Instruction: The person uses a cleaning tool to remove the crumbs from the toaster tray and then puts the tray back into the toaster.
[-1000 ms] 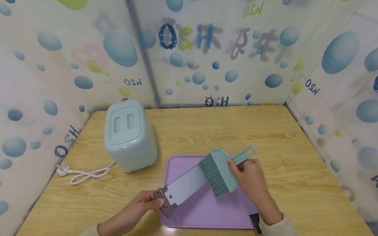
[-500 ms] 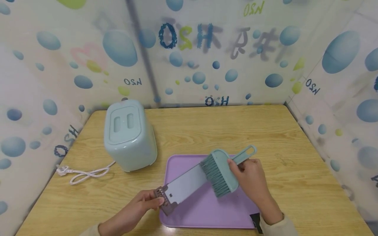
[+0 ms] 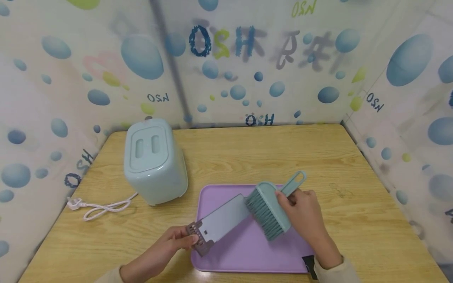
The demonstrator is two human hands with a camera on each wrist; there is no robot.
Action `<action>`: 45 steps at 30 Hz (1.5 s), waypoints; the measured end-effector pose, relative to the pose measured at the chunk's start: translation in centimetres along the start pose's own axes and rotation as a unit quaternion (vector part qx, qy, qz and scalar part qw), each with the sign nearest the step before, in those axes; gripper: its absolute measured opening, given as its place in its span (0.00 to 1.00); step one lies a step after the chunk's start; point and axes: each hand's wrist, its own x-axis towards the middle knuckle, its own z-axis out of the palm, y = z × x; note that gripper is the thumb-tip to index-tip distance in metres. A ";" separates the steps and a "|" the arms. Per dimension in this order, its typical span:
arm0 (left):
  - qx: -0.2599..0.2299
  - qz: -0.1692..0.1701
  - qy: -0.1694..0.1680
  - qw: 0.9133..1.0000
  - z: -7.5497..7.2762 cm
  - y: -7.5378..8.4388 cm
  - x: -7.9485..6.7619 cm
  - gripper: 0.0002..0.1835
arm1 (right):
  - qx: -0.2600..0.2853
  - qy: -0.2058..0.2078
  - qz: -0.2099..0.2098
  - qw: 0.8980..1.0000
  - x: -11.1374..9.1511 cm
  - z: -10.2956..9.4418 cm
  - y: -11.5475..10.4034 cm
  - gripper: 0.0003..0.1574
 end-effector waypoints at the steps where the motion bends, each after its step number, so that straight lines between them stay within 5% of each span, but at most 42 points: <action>1: 0.002 -0.001 0.003 1.000 0.0 0.0 0.0 0.18 | 0.004 -0.004 0.003 1.000 0.0 -0.1 0.0 0.22; 13: 0.007 -0.022 0.054 0.998 -0.4 -0.2 0.0 0.17 | -0.002 0.002 0.026 1.000 -0.2 -0.2 0.2 0.22; 27: -0.004 -0.017 0.055 0.998 -0.5 -0.5 0.1 0.10 | 0.004 0.012 0.029 1.000 -0.5 -0.3 0.6 0.20; 33: -0.010 -0.022 0.044 0.999 -0.4 -0.2 0.0 0.15 | 0.006 0.009 0.068 0.998 -0.3 -1.1 0.4 0.26; 45: -0.022 -0.024 0.031 0.999 -0.3 -0.1 0.1 0.19 | 0.044 0.034 0.093 0.994 -0.1 -1.6 -0.9 0.21</action>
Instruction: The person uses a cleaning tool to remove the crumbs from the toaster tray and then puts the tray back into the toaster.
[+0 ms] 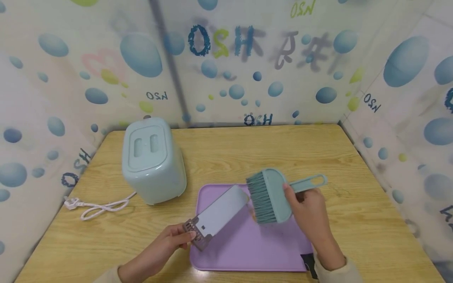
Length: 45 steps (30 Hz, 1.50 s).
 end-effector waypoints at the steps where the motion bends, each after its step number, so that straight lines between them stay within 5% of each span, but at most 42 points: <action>1: -0.003 0.000 -0.001 1.000 0.0 0.0 0.0 0.19 | 0.002 -0.001 0.000 1.000 0.0 0.1 -0.1 0.21; 32: 0.005 -0.004 -0.010 1.000 0.3 0.1 0.2 0.20 | 0.082 -0.089 0.003 0.993 -1.0 2.6 -2.8 0.19; 45: -0.026 0.010 -0.048 0.998 0.2 -0.4 0.2 0.16 | 0.082 -0.092 0.003 0.992 -1.2 2.9 -2.8 0.19</action>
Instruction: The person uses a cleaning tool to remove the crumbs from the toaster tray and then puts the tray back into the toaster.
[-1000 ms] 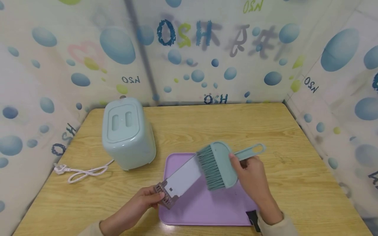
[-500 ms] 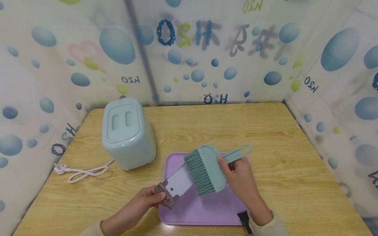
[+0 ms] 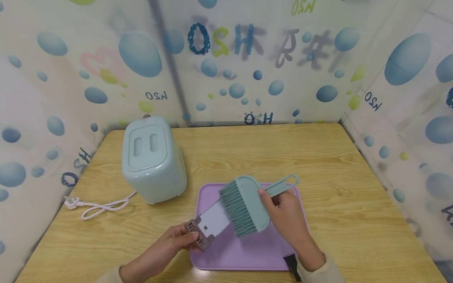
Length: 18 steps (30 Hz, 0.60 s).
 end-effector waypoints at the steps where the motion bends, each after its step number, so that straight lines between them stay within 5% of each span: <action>1: -0.003 0.001 -0.004 1.000 0.0 0.0 0.0 0.17 | 0.000 0.000 -0.001 1.000 0.0 0.0 0.0 0.19; 10: -0.010 0.043 -0.043 0.998 0.0 -0.3 -0.2 0.13 | -0.003 -0.002 0.007 1.000 0.0 0.1 -0.1 0.20; 18: -0.016 0.040 -0.059 0.997 0.0 -0.1 -0.2 0.15 | 0.012 -0.004 0.007 1.000 0.0 0.2 -0.4 0.18</action>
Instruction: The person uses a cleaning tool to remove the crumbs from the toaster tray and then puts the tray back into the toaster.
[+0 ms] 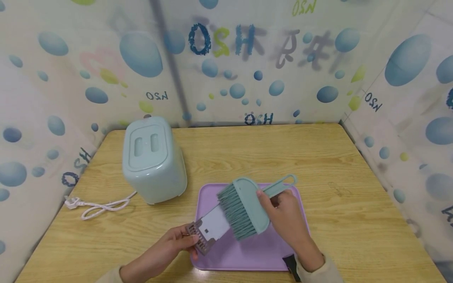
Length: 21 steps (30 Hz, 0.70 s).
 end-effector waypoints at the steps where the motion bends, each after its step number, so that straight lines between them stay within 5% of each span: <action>1: 0.000 0.000 -0.002 1.000 0.0 0.0 0.0 0.15 | 0.002 -0.001 0.000 1.000 0.0 0.0 0.0 0.18; 13: 0.010 0.001 -0.010 1.000 0.0 0.2 0.1 0.20 | 0.038 -0.029 -0.018 0.999 -0.1 0.3 -0.5 0.16; 21: 0.012 -0.004 -0.013 1.000 0.1 0.4 0.2 0.20 | 0.057 -0.084 -0.005 0.995 0.0 1.1 -0.7 0.18</action>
